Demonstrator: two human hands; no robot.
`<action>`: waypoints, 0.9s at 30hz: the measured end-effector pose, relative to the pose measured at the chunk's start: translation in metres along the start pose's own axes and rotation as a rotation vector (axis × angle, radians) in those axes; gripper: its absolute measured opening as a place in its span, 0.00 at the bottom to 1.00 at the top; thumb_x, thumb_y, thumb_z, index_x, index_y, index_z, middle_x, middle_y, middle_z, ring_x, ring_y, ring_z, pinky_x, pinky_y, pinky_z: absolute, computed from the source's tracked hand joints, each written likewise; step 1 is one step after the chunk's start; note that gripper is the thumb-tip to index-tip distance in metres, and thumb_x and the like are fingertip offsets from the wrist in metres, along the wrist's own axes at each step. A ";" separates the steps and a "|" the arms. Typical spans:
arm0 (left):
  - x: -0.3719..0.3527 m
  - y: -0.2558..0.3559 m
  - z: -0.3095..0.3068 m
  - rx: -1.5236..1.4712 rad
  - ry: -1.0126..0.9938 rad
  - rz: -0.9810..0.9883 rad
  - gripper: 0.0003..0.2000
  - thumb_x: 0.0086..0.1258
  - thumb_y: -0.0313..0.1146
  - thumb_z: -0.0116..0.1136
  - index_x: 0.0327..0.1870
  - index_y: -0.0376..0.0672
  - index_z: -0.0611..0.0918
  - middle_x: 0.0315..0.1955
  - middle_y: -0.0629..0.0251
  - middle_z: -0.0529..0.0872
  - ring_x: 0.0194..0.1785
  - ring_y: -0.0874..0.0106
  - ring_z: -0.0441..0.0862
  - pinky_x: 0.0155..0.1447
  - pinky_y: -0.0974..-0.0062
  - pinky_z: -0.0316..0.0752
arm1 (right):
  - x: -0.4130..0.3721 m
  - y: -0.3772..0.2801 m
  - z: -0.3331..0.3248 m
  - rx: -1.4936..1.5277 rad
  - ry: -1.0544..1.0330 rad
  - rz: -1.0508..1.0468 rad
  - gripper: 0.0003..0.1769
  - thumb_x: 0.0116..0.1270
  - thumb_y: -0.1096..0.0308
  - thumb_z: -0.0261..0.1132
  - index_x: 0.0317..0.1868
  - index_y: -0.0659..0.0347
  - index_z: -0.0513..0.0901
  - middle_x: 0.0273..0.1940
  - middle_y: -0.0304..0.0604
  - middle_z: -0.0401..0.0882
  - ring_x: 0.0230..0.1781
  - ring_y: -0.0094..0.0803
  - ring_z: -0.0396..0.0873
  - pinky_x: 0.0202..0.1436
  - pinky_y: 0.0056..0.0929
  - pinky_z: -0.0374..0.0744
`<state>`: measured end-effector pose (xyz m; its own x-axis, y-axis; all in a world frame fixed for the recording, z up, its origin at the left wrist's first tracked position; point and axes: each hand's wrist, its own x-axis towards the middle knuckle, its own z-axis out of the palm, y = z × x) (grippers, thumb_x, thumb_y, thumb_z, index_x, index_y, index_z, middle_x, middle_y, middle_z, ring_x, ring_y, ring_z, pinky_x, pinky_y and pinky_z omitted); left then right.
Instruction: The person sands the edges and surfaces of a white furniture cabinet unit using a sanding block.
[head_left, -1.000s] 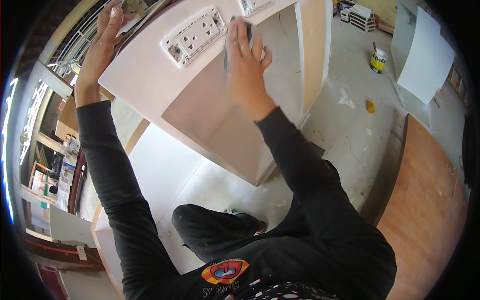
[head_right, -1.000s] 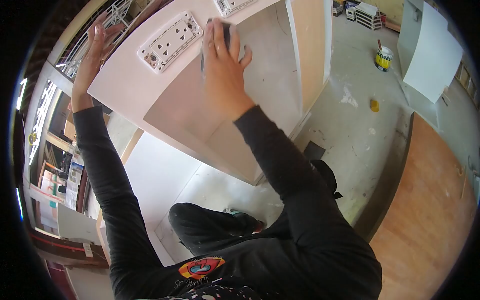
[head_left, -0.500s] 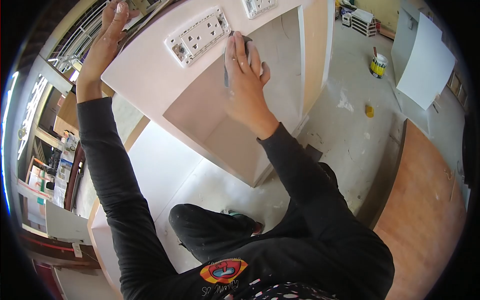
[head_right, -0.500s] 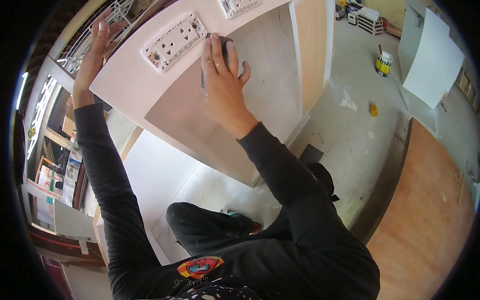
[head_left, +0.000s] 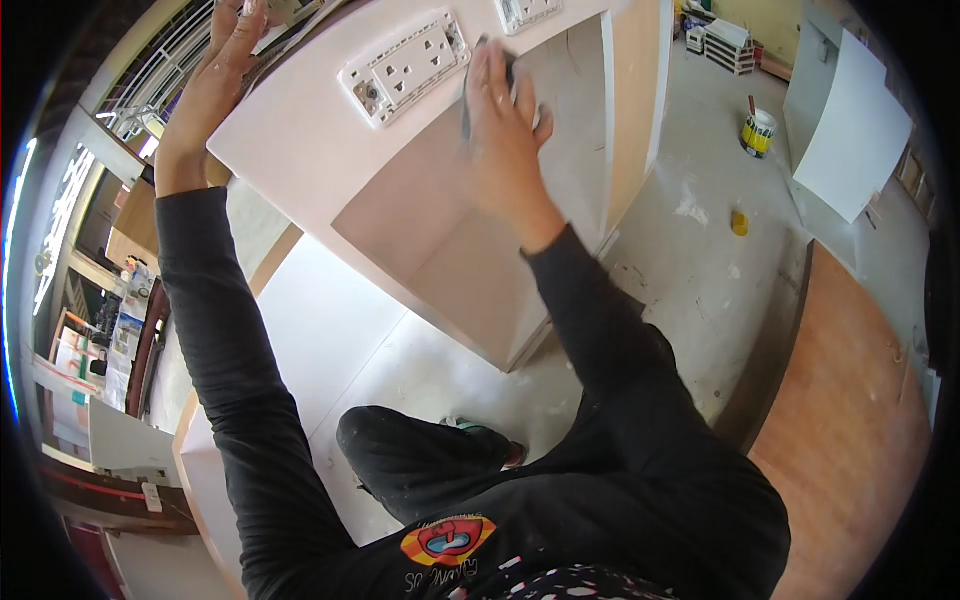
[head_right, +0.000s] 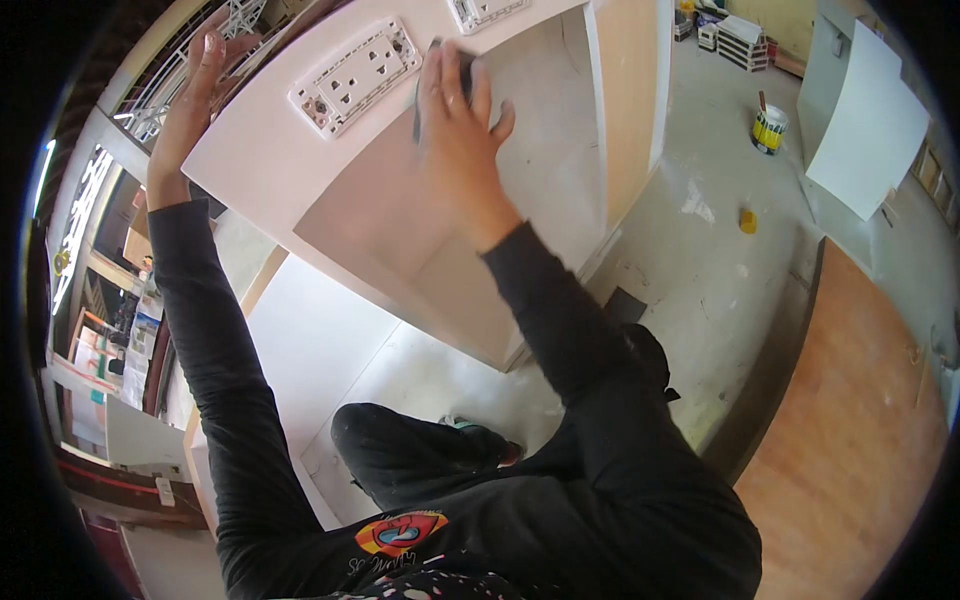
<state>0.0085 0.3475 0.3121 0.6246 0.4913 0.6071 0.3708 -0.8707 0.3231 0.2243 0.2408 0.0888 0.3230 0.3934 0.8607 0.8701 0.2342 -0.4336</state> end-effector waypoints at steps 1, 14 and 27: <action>-0.001 0.003 0.001 -0.002 0.008 0.004 0.41 0.73 0.76 0.35 0.81 0.64 0.57 0.74 0.54 0.70 0.80 0.47 0.61 0.82 0.40 0.51 | -0.017 -0.016 0.000 0.017 -0.040 0.039 0.58 0.51 0.75 0.63 0.85 0.56 0.47 0.86 0.46 0.44 0.80 0.66 0.49 0.72 0.78 0.45; -0.008 0.027 0.006 -0.047 0.016 -0.044 0.37 0.78 0.70 0.38 0.80 0.59 0.61 0.68 0.56 0.75 0.76 0.55 0.67 0.79 0.51 0.58 | -0.033 -0.064 -0.010 0.024 -0.130 0.125 0.50 0.59 0.74 0.61 0.81 0.72 0.49 0.83 0.64 0.44 0.80 0.66 0.46 0.73 0.75 0.48; -0.014 0.047 0.012 -0.074 0.036 -0.070 0.34 0.82 0.66 0.37 0.81 0.55 0.58 0.60 0.57 0.76 0.70 0.61 0.69 0.74 0.55 0.62 | -0.024 -0.048 -0.006 -0.027 -0.119 0.130 0.54 0.56 0.73 0.61 0.81 0.74 0.45 0.82 0.69 0.41 0.81 0.70 0.43 0.69 0.85 0.46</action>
<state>0.0253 0.2999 0.3106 0.5729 0.5513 0.6065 0.3603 -0.8340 0.4178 0.1774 0.2154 0.0904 0.3884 0.5216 0.7596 0.8341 0.1514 -0.5304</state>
